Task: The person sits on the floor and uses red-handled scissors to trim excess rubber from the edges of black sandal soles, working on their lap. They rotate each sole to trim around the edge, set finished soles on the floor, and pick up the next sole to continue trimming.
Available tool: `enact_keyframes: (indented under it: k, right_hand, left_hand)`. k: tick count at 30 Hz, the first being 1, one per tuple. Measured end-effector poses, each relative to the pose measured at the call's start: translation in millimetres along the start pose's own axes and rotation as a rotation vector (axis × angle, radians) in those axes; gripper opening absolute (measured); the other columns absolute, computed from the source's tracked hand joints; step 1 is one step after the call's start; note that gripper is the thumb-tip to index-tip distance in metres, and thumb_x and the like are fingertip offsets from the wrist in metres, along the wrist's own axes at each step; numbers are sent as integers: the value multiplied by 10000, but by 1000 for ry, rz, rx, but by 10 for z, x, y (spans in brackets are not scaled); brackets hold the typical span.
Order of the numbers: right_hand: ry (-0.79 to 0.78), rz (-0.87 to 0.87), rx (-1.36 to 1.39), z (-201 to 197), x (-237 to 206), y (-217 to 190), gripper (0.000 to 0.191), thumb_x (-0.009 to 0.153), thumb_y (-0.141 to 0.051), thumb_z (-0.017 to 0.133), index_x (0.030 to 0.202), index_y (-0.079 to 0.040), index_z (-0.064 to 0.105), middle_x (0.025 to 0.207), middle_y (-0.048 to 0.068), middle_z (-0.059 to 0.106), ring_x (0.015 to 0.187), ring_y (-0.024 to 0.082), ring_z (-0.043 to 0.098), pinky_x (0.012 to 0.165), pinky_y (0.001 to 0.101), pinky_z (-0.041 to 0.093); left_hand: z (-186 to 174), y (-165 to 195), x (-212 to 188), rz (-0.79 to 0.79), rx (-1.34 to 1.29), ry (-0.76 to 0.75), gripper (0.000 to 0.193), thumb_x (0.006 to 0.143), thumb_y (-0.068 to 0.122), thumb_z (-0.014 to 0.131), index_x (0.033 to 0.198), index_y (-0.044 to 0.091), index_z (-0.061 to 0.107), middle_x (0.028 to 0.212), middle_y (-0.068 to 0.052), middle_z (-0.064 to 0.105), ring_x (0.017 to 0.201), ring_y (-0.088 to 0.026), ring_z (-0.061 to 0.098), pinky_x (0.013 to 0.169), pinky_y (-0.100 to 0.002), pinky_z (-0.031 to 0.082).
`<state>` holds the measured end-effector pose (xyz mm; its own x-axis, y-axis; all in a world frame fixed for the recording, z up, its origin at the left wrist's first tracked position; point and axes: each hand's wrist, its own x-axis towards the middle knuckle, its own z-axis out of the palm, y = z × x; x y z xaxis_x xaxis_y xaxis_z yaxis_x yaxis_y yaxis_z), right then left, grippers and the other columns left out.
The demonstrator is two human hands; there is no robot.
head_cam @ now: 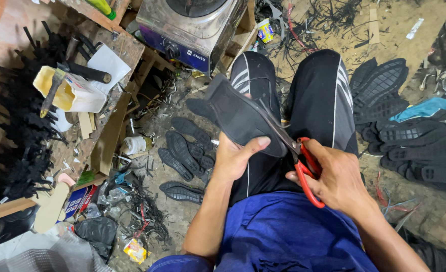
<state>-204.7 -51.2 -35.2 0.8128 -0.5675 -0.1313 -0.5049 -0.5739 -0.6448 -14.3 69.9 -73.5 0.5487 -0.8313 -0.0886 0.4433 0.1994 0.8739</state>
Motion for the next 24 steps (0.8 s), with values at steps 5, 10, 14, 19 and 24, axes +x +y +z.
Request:
enact_keyframes:
  k: [5, 10, 14, 19, 24]
  right_hand:
    - [-53, 51, 24, -25, 19, 4, 574, 694, -506, 825, 969, -35, 648, 575, 190, 580, 561, 414, 605, 534, 490, 435]
    - [-119, 173, 111, -49, -33, 62, 534, 719, -497, 840, 837, -23, 625, 544, 190, 542, 494, 407, 562, 522, 474, 436]
    - [-19, 50, 130, -30, -42, 89, 553, 708, -449, 804, 982, -2, 627, 564, 176, 551, 514, 402, 575, 502, 473, 423]
    - [-5, -36, 128, -43, -45, 86, 559, 752, -467, 797, 1031, -15, 624, 594, 162, 555, 540, 388, 588, 517, 463, 422]
    - [-120, 140, 148, -54, -43, 78, 458, 707, -405, 837, 779, -27, 588, 518, 192, 516, 459, 386, 519, 489, 461, 406]
  left_hand:
    - [-38, 9, -12, -12, 26, -22, 887, 847, 21, 836, 1596, -26, 362, 1332, -90, 639, 1241, -190, 627, 1122, -344, 484]
    - [-108, 37, -17, -13, 78, -33, 878, 843, 26, 837, 1584, -29, 369, 1379, -83, 615, 1286, -184, 604, 1134, -334, 474]
    - [-114, 46, -14, -38, 86, -23, 903, 836, 27, 848, 1602, -34, 373, 1347, -101, 615, 1255, -202, 605, 1110, -345, 479]
    - [-87, 44, -5, -25, 114, -72, 888, 848, 40, 841, 1598, -28, 371, 1390, -102, 616, 1296, -185, 600, 1149, -334, 462]
    - [-112, 6, -21, -45, -15, 9, 818, 870, 69, 795, 1566, -22, 377, 1495, -51, 559, 1348, -157, 568, 1164, -322, 432]
